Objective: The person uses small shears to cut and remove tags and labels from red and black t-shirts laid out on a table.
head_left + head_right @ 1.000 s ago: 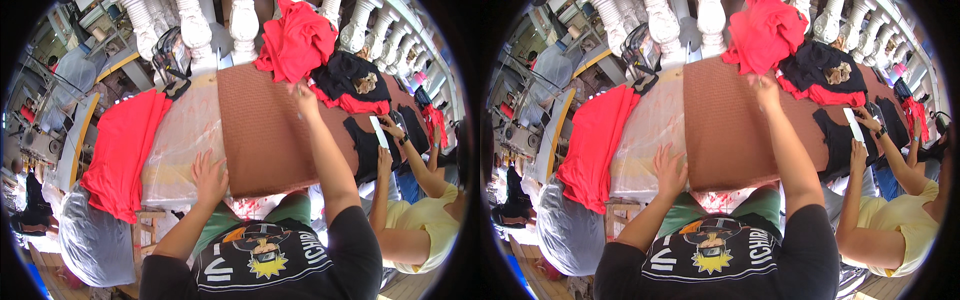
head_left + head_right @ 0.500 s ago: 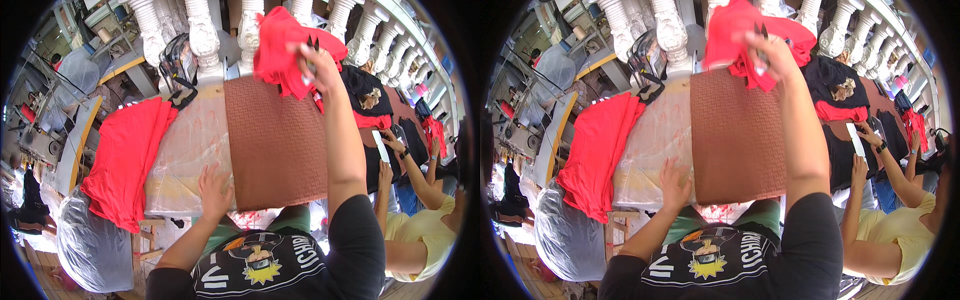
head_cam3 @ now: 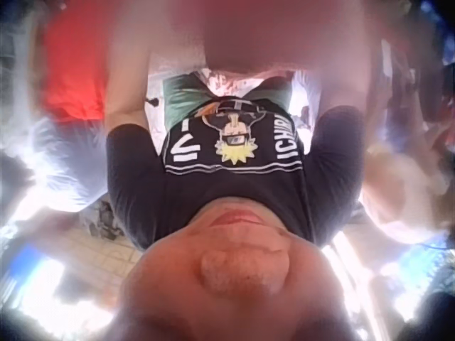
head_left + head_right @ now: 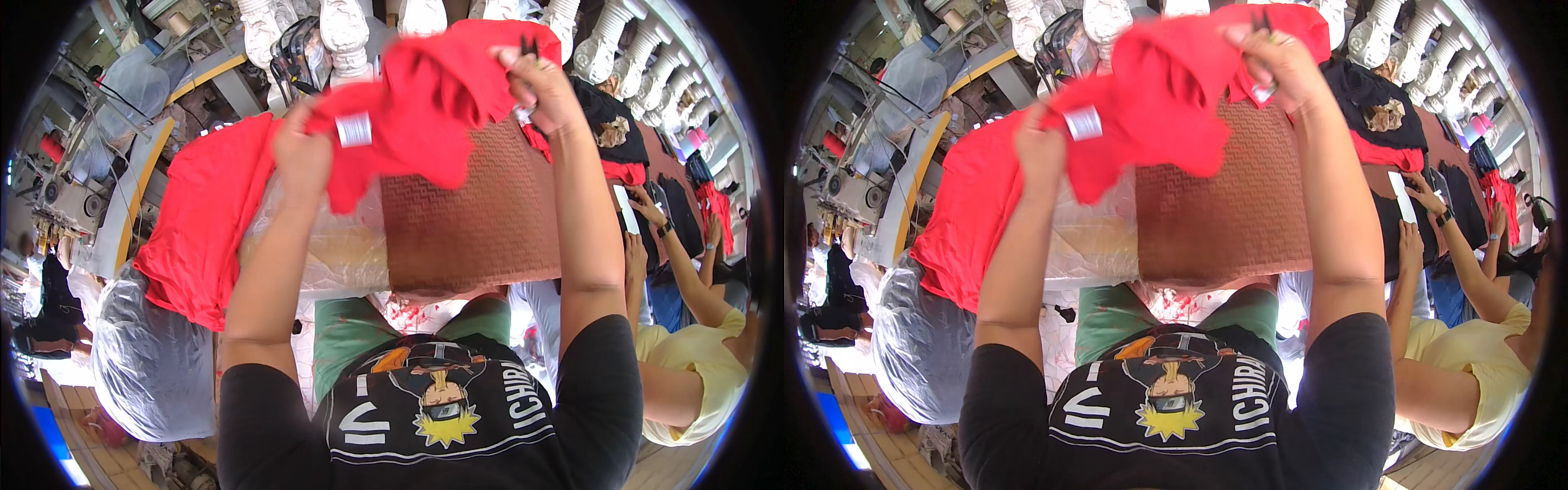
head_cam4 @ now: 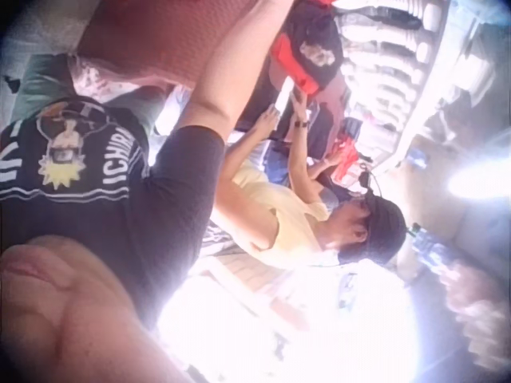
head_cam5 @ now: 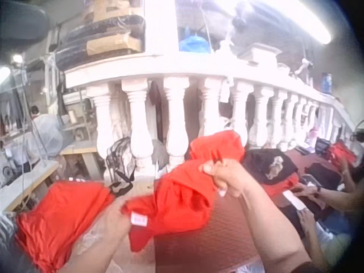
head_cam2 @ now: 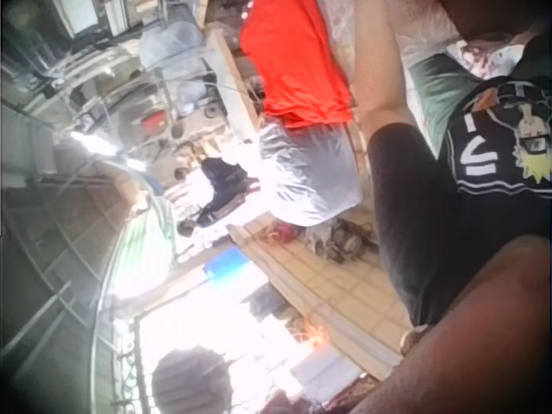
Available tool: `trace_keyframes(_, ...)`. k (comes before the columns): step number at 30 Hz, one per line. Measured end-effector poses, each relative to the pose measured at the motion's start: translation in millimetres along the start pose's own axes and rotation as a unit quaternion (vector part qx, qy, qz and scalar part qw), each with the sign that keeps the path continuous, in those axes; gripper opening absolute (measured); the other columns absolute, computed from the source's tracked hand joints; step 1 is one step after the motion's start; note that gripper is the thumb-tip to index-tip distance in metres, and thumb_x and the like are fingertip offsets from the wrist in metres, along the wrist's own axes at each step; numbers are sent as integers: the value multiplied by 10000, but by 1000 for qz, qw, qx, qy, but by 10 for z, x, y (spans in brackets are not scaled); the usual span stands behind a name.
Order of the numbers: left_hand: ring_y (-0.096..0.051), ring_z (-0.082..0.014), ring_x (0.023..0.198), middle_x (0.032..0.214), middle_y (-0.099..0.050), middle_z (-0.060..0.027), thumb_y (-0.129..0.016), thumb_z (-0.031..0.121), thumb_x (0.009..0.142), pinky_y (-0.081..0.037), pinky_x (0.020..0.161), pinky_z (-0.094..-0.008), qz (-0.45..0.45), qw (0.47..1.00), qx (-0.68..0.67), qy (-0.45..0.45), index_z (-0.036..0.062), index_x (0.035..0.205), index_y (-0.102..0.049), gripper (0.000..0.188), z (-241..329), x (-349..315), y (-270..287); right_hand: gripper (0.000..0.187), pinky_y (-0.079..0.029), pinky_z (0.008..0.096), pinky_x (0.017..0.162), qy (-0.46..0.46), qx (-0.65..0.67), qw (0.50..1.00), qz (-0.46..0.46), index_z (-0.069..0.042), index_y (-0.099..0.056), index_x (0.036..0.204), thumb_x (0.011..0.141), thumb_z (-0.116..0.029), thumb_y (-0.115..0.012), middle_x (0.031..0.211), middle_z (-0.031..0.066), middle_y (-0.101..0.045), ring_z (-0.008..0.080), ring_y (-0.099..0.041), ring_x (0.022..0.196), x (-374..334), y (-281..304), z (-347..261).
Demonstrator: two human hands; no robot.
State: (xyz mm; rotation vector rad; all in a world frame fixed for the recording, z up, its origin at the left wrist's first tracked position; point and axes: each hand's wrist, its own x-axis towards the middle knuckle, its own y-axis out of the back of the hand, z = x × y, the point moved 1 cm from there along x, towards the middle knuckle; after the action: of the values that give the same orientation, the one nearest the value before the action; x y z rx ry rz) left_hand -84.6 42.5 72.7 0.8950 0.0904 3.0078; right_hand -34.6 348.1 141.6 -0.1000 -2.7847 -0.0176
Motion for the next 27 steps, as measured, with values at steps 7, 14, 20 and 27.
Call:
trace_keyframes(7, -455, -388, 1267, 1381, -425, -232, -721, 117, 747, -398, 1041, -429, -204, 935, 203, -206, 3, 1313, -458, 634, 766, -974, -377, 238, -252, 203, 425, -96, -72, 982, 146, -129, -575, 740, 926, -268, -622, 528, -50, -436, 45, -367, 438, -252, 603, 532)
trace_keyframes(14, -632, -279, 1045, 1166, -639, -137, -686, 132, 844, -484, 945, -378, -464, 884, 26, 47, 64, 1026, -700, 194, 215, -1848, -106, 279, -236, 181, 420, -175, -157, 968, 92, -85, -677, 1143, 925, -254, -634, 718, -81, -588, -2, -342, 449, -1070, 453, 988)
trace_keyframes(20, -450, -317, 1288, 1354, -515, -166, -705, 235, 828, -348, 1071, -418, -227, 941, 251, 6, 80, 1271, -564, 490, -223, -1154, 171, 390, -509, 364, 843, -170, -394, 903, -15, -60, -655, 1177, 847, -263, -705, 999, 71, -710, 217, -656, 963, -1379, -117, 1027)
trace_keyframes(27, -235, -441, 1391, 1460, -394, -173, -710, 448, 776, -168, 1089, -645, -293, 755, 586, -11, 132, 1420, -429, 771, -118, -833, -68, 221, -525, 438, 784, -5, -482, 875, 45, -28, -613, 1048, 834, -81, -622, 1047, 210, -641, 365, -649, 934, -1178, -261, 1399)
